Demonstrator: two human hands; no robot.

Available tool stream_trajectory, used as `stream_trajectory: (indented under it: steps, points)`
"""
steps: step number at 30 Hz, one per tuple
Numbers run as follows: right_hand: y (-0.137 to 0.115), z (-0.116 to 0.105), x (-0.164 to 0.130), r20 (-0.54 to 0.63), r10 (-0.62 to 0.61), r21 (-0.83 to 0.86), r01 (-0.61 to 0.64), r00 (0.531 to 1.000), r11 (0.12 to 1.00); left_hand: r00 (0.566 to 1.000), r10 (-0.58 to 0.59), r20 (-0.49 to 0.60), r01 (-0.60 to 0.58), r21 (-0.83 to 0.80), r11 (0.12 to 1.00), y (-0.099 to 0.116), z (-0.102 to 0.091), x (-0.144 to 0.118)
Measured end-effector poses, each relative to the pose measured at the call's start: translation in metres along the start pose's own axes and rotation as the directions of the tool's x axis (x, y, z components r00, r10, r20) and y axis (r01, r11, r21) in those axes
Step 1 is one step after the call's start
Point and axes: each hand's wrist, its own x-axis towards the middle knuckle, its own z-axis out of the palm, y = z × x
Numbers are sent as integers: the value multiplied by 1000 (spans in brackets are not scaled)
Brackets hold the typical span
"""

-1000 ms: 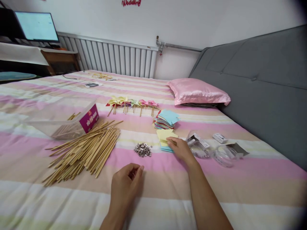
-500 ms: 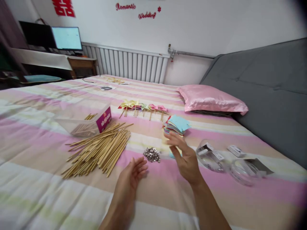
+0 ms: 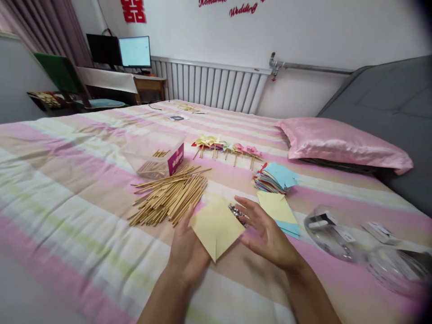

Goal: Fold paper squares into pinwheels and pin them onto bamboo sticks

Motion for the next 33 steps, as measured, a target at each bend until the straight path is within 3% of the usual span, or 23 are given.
stream_trajectory:
  steps: [3, 6, 8, 10, 12, 14, 15, 17, 20, 23, 25, 27, 30, 33]
  points:
    - [4, 2, 2, 12, 155, 163, -155, 988, 974, 994, -103, 22, 100, 101, 990, -3, 5, -1]
    - [9, 5, 4, 22, 323, 157, -322, 946, 934, 991, -132, -38, 137, 262, 955, -8, 5, 1]
    - [11, 4, 3, -12, 406, 113, -402, 914, 909, 988, -29, -150, 86, 388, 918, -11, 0, 4]
    - [12, 1, 1, -34, 451, 78, -447, 892, 891, 957, 172, -234, -17, 546, 838, -13, -7, 8]
    - [13, -4, -4, -34, 463, -30, -464, 886, 886, 883, 427, -193, -147, 751, 644, -15, -14, 10]
    - [10, -9, -9, -57, 455, -234, -455, 889, 859, 775, 632, -12, -219, 932, 287, -18, -19, 9]
    - [8, -11, -11, -76, 453, -338, -450, 888, 826, 726, 678, 112, -227, 970, 83, -20, -20, 9]
    - [3, -16, -14, -112, 475, -477, -467, 873, 745, 685, 636, 356, -235, 934, -270, -25, -20, 7]
    - [-4, -23, -15, -188, 512, -556, -521, 838, 648, 739, 393, 547, -276, 778, -564, -38, -19, 6]
    - [-1, -30, -12, -300, 443, -575, -530, 845, 623, 812, 158, 562, -297, 630, -717, -53, -22, 7]
    - [5, -32, -8, -313, 372, -555, -486, 874, 675, 856, 95, 508, -256, 576, -776, -62, -27, 8]
    - [11, -29, -4, -242, 314, -520, -395, 918, 757, 889, 107, 445, -181, 556, -811, -70, -32, 8]
    - [16, -18, 0, -87, 236, -476, -249, 968, 843, 905, 166, 392, -91, 559, -824, -77, -38, 6]
    - [18, -9, 3, 7, 179, -482, -153, 984, 863, 916, 173, 363, -68, 564, -823, -79, -40, 5]
